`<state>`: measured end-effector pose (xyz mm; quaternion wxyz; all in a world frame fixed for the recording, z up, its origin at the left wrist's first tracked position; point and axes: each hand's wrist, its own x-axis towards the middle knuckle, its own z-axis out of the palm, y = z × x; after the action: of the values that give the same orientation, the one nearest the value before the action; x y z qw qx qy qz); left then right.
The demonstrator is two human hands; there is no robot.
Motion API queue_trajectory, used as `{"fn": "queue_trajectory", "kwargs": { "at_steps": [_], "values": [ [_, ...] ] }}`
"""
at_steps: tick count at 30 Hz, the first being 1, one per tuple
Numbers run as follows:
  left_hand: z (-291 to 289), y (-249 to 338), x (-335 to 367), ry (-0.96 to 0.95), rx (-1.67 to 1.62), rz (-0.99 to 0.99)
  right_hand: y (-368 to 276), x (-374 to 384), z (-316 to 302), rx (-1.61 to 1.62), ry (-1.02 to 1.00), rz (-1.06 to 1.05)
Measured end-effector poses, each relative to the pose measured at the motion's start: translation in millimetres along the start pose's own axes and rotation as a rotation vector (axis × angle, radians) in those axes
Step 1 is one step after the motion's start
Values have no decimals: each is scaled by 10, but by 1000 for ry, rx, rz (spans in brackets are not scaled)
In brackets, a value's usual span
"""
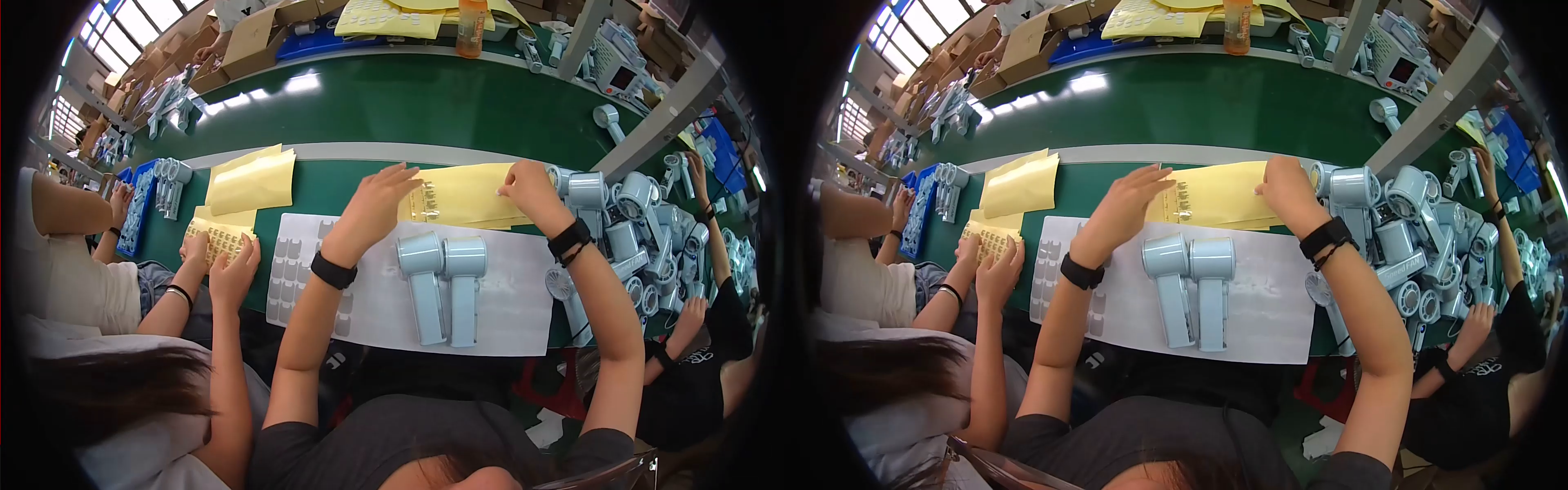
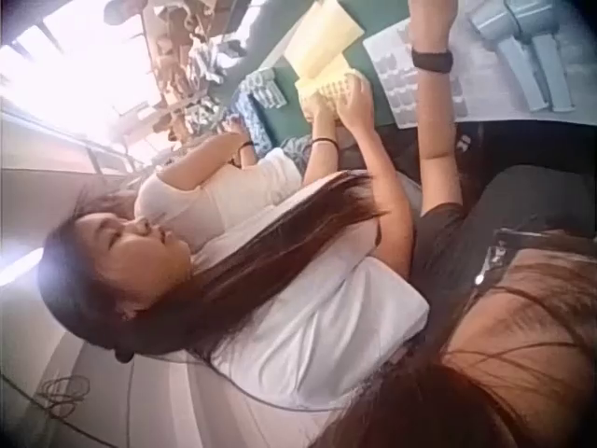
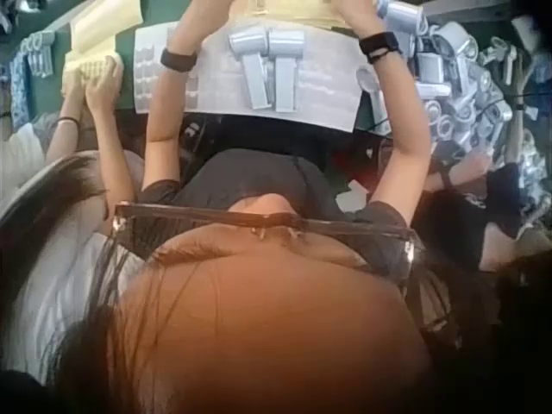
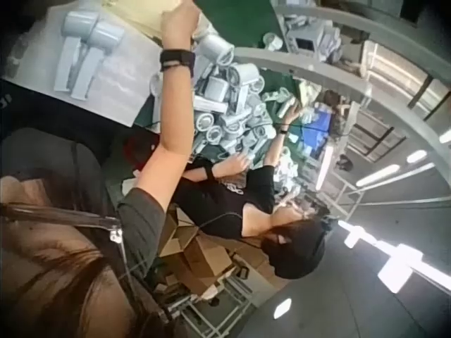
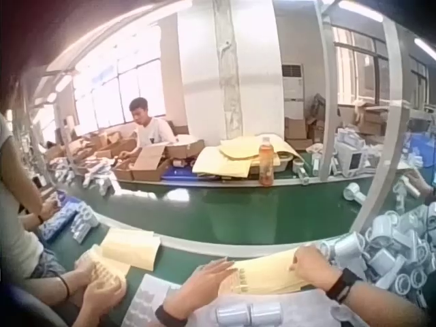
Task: The person peels stickers from a sheet and applies them to the base of handheld fans. They repeat this process for multiple fans, placing each one back on the assembly line after applying the sticker.
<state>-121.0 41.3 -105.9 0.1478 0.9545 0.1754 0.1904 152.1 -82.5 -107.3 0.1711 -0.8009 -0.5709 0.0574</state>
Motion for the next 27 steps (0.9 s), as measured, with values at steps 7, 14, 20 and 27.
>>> {"fn": "queue_trajectory", "kwargs": {
  "at_steps": [7,14,20,27],
  "values": [
    [63,25,-47,-217,-67,-74,7,68,63,74,-49,45],
    [175,81,-145,-230,-71,-143,-566,336,-100,307,-199,-72],
    [179,134,-84,-270,-55,-165,-682,562,358,415,-240,-125],
    [165,134,-105,-255,-53,-189,-735,556,436,326,-220,-151]
  ]
}}
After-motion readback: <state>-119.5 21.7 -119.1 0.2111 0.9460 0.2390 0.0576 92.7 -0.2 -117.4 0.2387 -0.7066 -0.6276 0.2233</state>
